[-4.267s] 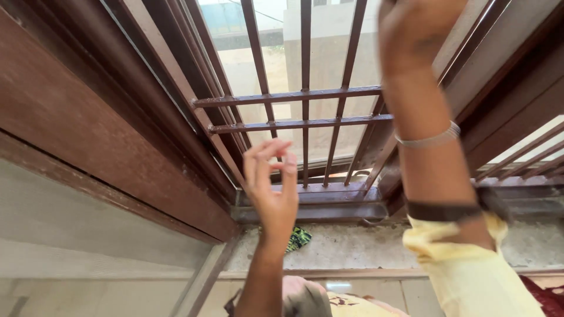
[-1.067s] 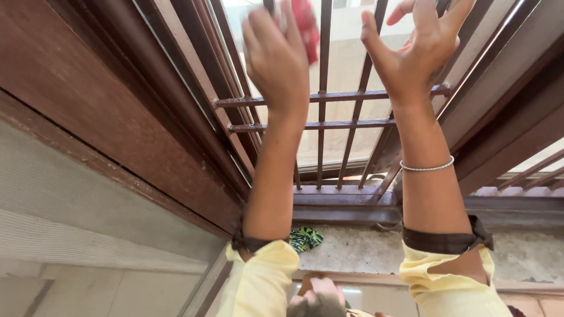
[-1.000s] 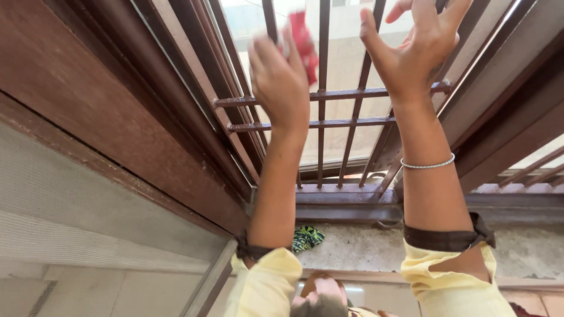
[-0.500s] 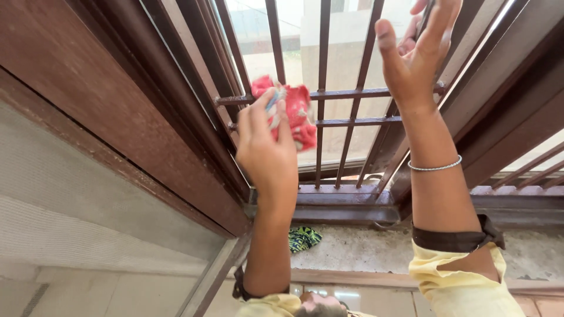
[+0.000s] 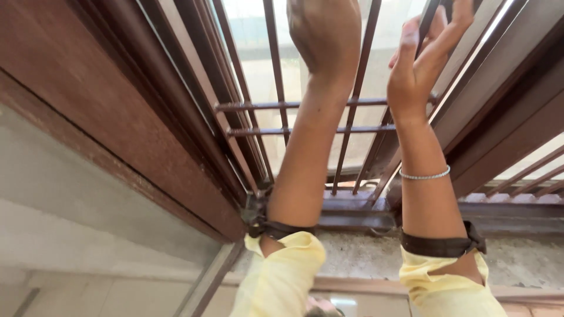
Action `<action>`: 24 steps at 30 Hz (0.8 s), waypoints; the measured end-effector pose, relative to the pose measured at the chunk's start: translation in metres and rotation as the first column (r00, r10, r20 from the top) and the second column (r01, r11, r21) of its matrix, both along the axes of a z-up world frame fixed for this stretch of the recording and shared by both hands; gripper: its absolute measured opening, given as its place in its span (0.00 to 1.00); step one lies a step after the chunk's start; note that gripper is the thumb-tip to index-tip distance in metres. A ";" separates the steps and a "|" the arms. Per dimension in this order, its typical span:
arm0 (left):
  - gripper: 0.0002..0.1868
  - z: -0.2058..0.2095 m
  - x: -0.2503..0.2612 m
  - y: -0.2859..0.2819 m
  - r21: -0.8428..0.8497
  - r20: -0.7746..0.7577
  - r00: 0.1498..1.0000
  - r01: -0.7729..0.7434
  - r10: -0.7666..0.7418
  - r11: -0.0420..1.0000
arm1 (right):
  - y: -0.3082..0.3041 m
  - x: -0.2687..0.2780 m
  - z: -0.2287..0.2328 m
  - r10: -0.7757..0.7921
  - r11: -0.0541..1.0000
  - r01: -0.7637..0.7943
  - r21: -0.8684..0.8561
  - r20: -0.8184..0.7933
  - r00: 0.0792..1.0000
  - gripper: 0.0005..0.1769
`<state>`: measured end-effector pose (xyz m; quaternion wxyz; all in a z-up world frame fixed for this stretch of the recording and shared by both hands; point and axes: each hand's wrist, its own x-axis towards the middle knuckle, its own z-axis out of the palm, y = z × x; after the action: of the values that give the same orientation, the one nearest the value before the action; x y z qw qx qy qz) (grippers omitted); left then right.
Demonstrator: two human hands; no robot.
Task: The person wipes the metal bars of a window grille using a red patterned cloth. They repeatedly rub the cloth along the vertical and horizontal bars, moving from top to bottom and side to side to clean the surface.
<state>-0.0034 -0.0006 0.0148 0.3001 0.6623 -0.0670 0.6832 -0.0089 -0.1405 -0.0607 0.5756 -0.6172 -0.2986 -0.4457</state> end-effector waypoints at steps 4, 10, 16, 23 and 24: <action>0.11 -0.041 -0.011 0.000 -0.002 -0.095 0.995 0.023 -0.023 1.000 | 0.001 -0.005 0.004 0.079 0.996 -0.079 0.030 -0.007 0.997 0.29; 0.13 -0.073 -0.030 0.006 -0.005 -0.334 0.941 0.049 -0.048 0.999 | -0.003 0.004 -0.006 0.097 0.994 -0.092 0.054 -0.096 0.991 0.25; 0.20 -0.078 -0.068 0.016 0.070 -0.499 0.866 0.006 0.030 0.998 | -0.007 0.015 -0.005 -0.098 0.993 0.097 -0.069 -0.020 0.995 0.26; 0.18 -0.028 -0.155 0.008 -0.175 -0.409 0.882 0.176 -0.235 0.969 | 0.004 0.000 0.009 -0.068 0.998 0.069 0.002 -0.050 0.996 0.26; 0.21 -0.019 -0.167 0.003 -0.107 -0.312 0.938 0.123 -0.150 0.987 | 0.004 -0.003 0.011 -0.046 0.999 0.047 0.017 -0.051 0.998 0.24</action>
<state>-0.1708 0.0023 -0.0044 0.3818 0.7442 -0.0341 0.5470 -0.0119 -0.1365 -0.0497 0.5782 -0.6296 -0.2654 -0.4458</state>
